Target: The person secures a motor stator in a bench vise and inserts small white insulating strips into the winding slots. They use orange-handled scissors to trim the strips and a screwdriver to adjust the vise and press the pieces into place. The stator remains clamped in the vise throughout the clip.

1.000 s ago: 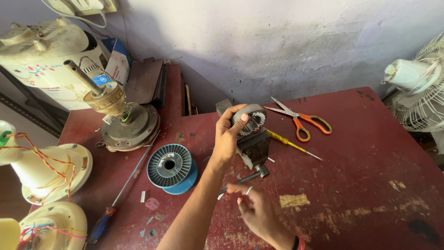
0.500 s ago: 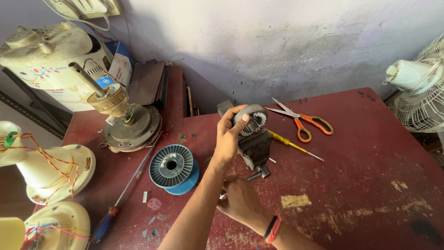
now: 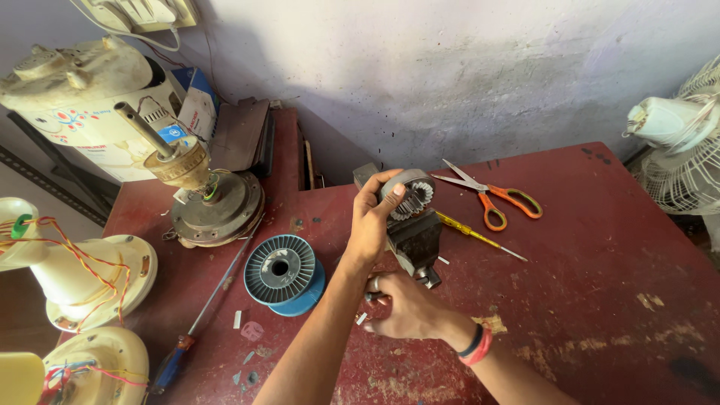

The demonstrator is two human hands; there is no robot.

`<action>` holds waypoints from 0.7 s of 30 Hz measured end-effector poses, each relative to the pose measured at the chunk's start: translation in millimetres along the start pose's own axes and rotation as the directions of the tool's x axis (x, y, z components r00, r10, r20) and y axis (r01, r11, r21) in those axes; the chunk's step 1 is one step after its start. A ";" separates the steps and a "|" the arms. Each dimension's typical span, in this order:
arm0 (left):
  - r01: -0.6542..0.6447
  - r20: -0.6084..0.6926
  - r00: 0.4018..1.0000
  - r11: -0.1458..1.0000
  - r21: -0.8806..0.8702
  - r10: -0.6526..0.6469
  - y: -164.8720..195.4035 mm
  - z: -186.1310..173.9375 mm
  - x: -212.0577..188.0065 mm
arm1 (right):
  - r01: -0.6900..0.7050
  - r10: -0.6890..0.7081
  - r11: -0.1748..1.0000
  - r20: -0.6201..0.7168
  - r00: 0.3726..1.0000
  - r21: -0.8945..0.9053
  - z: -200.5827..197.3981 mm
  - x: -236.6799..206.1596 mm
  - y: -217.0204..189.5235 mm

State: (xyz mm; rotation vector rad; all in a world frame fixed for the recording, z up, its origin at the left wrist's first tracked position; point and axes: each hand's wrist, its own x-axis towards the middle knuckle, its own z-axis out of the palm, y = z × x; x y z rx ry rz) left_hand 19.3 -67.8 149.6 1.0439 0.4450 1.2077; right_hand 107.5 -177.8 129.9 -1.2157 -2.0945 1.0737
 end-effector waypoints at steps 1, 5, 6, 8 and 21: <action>0.002 0.001 1.000 1.000 0.009 -0.002 0.5 -0.6 0.3 | 0.026 -0.026 0.999 0.007 1.000 0.024 -2.8 -1.7 1.9; 0.024 -0.015 1.000 0.999 0.021 -0.024 -1.9 -0.1 -1.9 | 0.159 -0.133 0.888 -0.091 0.987 0.431 -30.0 -16.2 19.6; 0.030 -0.022 0.999 0.999 0.024 -0.029 -2.2 -0.4 -1.7 | 0.191 -0.143 0.818 -0.131 0.981 0.543 -37.7 -17.3 25.0; 0.004 -0.008 1.000 0.996 0.088 -0.003 -2.9 -1.3 -0.6 | 0.219 -0.139 0.718 -0.173 0.975 0.660 -43.9 -21.4 33.1; -0.057 -0.031 0.998 0.993 0.104 0.060 -5.3 2.2 -2.8 | 0.396 0.020 0.532 -0.479 0.878 0.749 -46.4 -26.0 58.3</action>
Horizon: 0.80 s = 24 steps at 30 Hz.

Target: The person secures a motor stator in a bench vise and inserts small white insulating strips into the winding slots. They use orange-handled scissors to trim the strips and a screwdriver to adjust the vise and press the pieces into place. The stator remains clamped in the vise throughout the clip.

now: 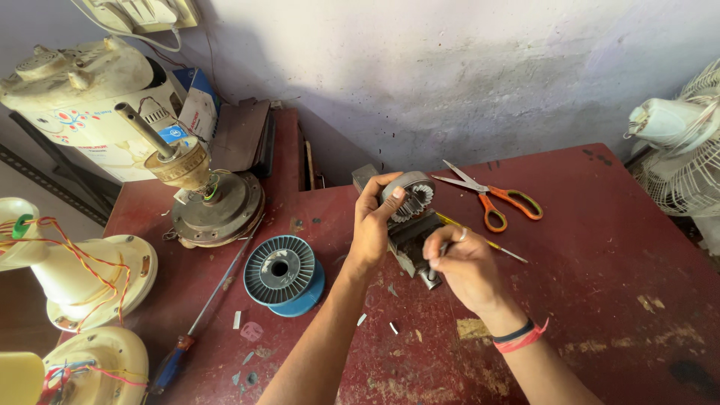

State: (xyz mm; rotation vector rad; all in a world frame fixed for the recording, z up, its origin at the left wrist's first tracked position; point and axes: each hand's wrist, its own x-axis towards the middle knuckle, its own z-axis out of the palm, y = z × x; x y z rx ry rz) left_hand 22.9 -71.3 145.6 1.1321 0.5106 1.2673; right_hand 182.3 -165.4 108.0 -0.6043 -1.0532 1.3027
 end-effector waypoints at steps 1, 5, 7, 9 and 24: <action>0.006 -0.005 1.000 1.000 -0.028 -0.006 0.0 0.7 -0.3 | 0.049 -0.048 0.995 -0.010 0.999 0.087 -3.6 0.8 -0.5; 0.020 -0.018 1.000 0.997 -0.081 -0.022 0.4 1.8 -1.0 | 0.044 -0.022 0.981 -0.115 0.993 0.191 -14.0 0.4 6.4; 0.017 -0.024 1.000 0.997 -0.078 -0.019 0.8 1.2 -0.7 | 0.054 -0.026 0.977 -0.137 0.990 0.204 -20.1 -0.2 13.9; 0.011 -0.029 0.999 0.997 -0.078 -0.013 0.5 1.4 -1.0 | 0.116 -0.074 0.961 -0.173 0.982 0.250 -31.1 0.7 20.6; 0.047 -0.048 0.998 0.995 -0.082 -0.052 -2.4 0.0 -1.0 | -0.214 -0.199 0.875 -0.725 0.659 -0.435 -97.7 -26.0 52.3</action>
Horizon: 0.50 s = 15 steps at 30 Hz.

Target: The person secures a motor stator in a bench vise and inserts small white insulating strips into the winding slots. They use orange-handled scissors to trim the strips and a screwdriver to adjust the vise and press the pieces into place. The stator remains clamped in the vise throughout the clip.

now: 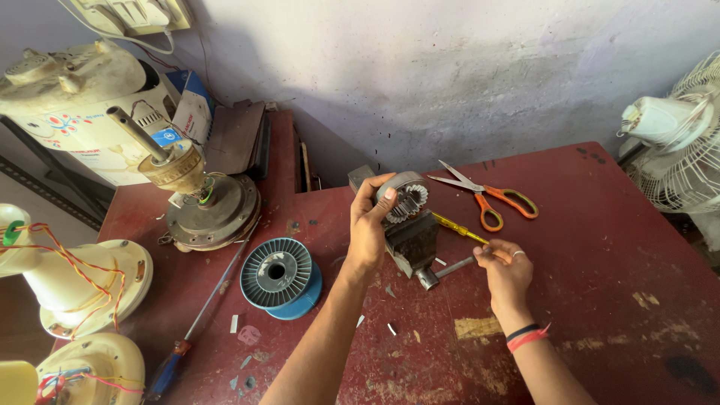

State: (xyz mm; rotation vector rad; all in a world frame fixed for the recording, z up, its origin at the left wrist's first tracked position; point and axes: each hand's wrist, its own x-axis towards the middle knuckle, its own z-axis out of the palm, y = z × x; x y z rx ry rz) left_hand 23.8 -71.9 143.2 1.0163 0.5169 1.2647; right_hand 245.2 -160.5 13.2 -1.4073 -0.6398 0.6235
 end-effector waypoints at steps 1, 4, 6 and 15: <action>-0.003 -0.005 1.000 1.000 0.009 0.003 -0.4 -0.7 0.8 | 0.044 -0.044 0.997 -0.011 0.999 -0.068 2.5 -3.2 1.4; -0.012 -0.011 1.000 1.000 0.016 0.012 -2.9 -1.4 1.2 | 0.128 -0.189 0.864 -0.080 0.979 -0.486 4.3 -14.2 3.1; -0.027 0.006 1.000 1.000 -0.001 0.027 -3.3 -1.9 2.3 | 0.130 -0.185 0.894 -0.089 0.979 -0.429 3.8 -16.7 1.9; 0.021 0.003 1.000 0.998 -0.051 -0.020 -0.2 -2.5 1.1 | 0.084 -0.077 0.963 0.037 0.996 -0.256 25.7 -46.4 -4.4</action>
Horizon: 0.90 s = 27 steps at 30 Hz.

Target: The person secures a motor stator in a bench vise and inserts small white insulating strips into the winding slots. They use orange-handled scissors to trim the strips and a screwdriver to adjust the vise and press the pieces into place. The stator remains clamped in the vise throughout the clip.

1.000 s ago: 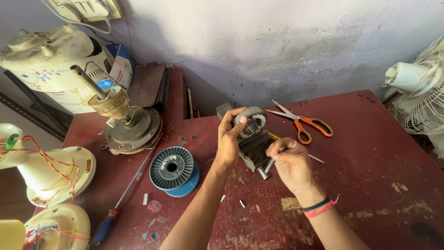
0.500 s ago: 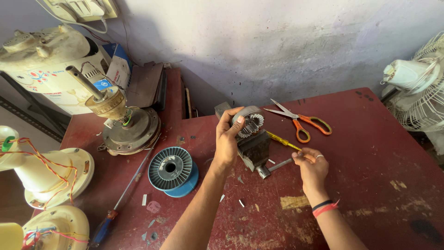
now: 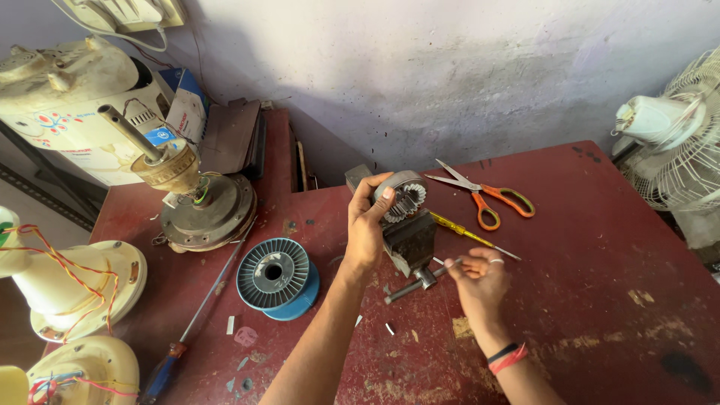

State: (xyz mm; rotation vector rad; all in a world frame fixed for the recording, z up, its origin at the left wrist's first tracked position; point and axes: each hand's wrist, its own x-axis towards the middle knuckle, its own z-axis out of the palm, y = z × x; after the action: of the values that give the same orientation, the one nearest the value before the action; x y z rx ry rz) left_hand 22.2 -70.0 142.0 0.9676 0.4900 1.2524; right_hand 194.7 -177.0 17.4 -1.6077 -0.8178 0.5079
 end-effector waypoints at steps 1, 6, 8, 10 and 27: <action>-0.028 0.008 1.000 0.999 0.035 0.028 0.8 -0.6 0.0 | -0.008 0.006 0.999 0.037 0.999 0.041 4.7 -7.9 -3.3; -0.055 0.021 0.998 0.998 0.044 0.054 2.2 0.1 -0.7 | 0.062 -0.043 0.987 0.124 0.991 -0.150 6.6 -28.0 -21.8; -0.047 0.014 0.999 0.998 0.049 0.047 3.3 0.6 -0.6 | 0.135 -0.098 0.962 0.161 0.982 -0.236 2.4 -29.7 -27.8; -0.030 0.012 0.999 0.999 0.043 0.030 3.9 1.6 -1.0 | 0.258 -0.194 0.900 0.206 0.959 -0.351 -0.7 -32.3 -32.7; -0.047 0.012 0.999 0.998 0.042 0.047 -0.8 -1.4 -0.1 | 0.807 -0.502 0.579 0.731 0.461 -0.112 47.2 -92.2 -77.5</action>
State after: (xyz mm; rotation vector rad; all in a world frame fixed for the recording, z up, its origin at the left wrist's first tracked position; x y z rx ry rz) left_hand 21.5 -69.7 140.6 1.0265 0.4888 1.2823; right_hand 82.6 -210.3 72.6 -1.3073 -2.1561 0.2514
